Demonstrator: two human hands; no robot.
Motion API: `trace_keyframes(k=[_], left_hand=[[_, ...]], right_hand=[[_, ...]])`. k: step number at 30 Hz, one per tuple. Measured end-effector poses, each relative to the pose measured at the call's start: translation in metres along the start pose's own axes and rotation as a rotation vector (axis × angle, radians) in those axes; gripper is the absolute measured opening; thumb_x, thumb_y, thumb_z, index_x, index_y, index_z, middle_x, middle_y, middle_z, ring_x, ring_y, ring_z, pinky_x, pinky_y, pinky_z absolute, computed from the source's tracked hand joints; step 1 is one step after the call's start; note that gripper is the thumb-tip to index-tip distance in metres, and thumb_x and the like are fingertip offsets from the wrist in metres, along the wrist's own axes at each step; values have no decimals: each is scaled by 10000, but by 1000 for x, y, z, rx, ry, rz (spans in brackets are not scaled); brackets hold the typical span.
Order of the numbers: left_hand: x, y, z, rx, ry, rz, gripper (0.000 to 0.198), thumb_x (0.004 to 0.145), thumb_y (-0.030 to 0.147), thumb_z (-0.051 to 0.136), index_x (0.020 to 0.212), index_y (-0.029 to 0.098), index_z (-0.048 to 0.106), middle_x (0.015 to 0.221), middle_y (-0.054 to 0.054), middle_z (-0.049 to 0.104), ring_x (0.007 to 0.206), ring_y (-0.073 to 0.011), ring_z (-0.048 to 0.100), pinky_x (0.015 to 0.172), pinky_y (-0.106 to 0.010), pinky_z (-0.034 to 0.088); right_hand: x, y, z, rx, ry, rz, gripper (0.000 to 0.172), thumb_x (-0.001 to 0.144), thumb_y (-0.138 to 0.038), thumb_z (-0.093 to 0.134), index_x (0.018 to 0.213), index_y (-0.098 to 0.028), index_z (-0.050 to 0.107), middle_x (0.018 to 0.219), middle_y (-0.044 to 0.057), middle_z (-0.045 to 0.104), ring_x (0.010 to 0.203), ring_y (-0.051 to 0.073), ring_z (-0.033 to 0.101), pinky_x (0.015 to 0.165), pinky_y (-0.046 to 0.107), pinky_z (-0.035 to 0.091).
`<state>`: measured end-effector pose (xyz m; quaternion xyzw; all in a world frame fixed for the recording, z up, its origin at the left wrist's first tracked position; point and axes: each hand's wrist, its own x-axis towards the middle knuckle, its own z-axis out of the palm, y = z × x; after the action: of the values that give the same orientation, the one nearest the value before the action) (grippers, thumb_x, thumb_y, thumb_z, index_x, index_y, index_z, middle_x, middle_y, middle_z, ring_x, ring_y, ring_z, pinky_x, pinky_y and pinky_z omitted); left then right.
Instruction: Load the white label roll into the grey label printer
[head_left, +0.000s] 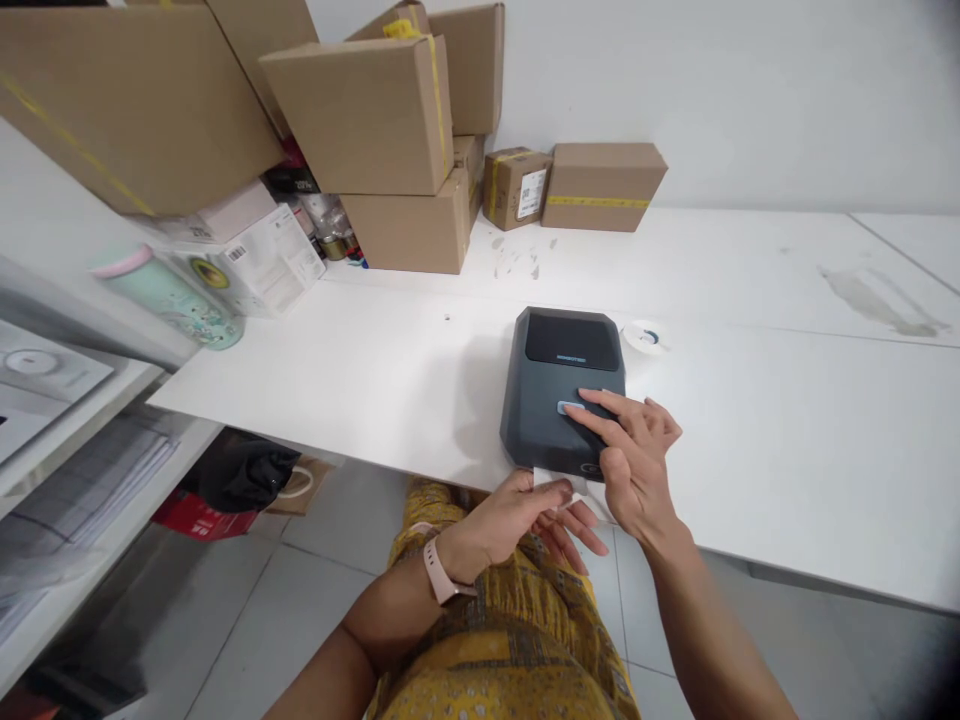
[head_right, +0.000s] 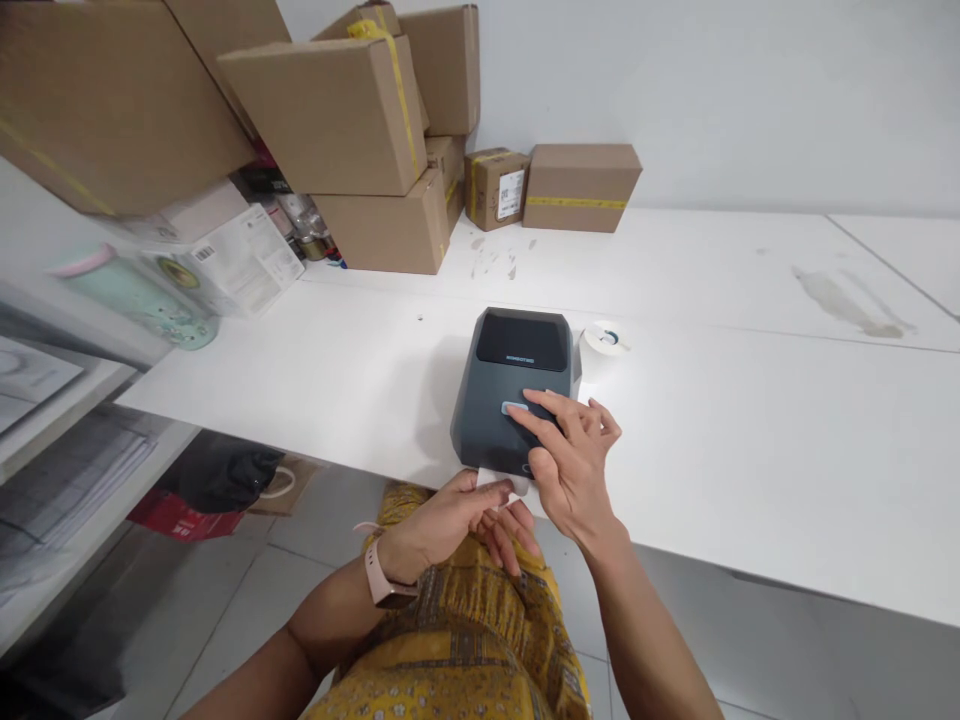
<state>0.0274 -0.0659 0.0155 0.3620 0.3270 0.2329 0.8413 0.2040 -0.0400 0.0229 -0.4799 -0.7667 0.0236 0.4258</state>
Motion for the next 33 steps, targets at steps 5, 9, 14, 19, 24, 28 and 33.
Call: trace_keyframes(k=[5,9,14,19,24,28,33], left_hand=[[4,-8,-1,-16,33,21,596,838,702,630,848,111,705,804,-151,787,598,-200,736,569,-281,564],[0,-7,1,78,68,30,619,853,716,596,838,111,722,789,-142,783,613,-198,727,608,-297,578],[-33,-1,-2,532,378,365,614,1010,598,416,708,158,722,627,-67,686,599,-166,657,641,-291,550],[-35,7,-17,634,799,877,375,1045,444,453,1307,265,654,1400,-76,647,1332,-242,577,1156,-392,438],[-16,10,-23,604,603,700,581,1058,491,401,1608,332,304,1729,-3,212,1608,-245,159,1320,-418,199],[-10,31,-24,658,584,849,559,1066,518,336,1581,303,380,1686,-17,332,1610,-254,143,1313,-452,221],[24,77,-48,682,624,979,477,1031,507,463,1457,310,542,1631,-17,429,1574,-266,264,1303,-481,211]], right_hand=[[3,-4,0,-92,-2,-21,410,1064,-341,302,1236,-343,674,1341,19,667,1187,231,593,1148,517,209],[6,-3,5,-160,38,-37,284,1027,-266,435,1147,-317,687,1314,7,695,1334,258,544,1213,548,125],[-2,3,4,-21,-29,-5,307,1028,-267,431,1236,-304,653,1454,44,605,1465,267,447,1236,554,183],[-24,2,11,67,108,75,421,1042,-345,395,1434,-310,548,1595,91,467,1525,330,364,1229,643,219],[-36,-10,14,157,257,189,545,1058,-451,319,1569,-281,406,1663,117,362,1530,368,351,1213,684,265],[-15,-13,-1,139,227,193,586,1067,-494,227,1617,-310,316,1686,66,321,1548,345,326,1224,616,315],[59,2,-20,58,241,78,639,1054,-565,208,1636,-307,253,1653,93,371,1508,357,387,1219,635,303]])
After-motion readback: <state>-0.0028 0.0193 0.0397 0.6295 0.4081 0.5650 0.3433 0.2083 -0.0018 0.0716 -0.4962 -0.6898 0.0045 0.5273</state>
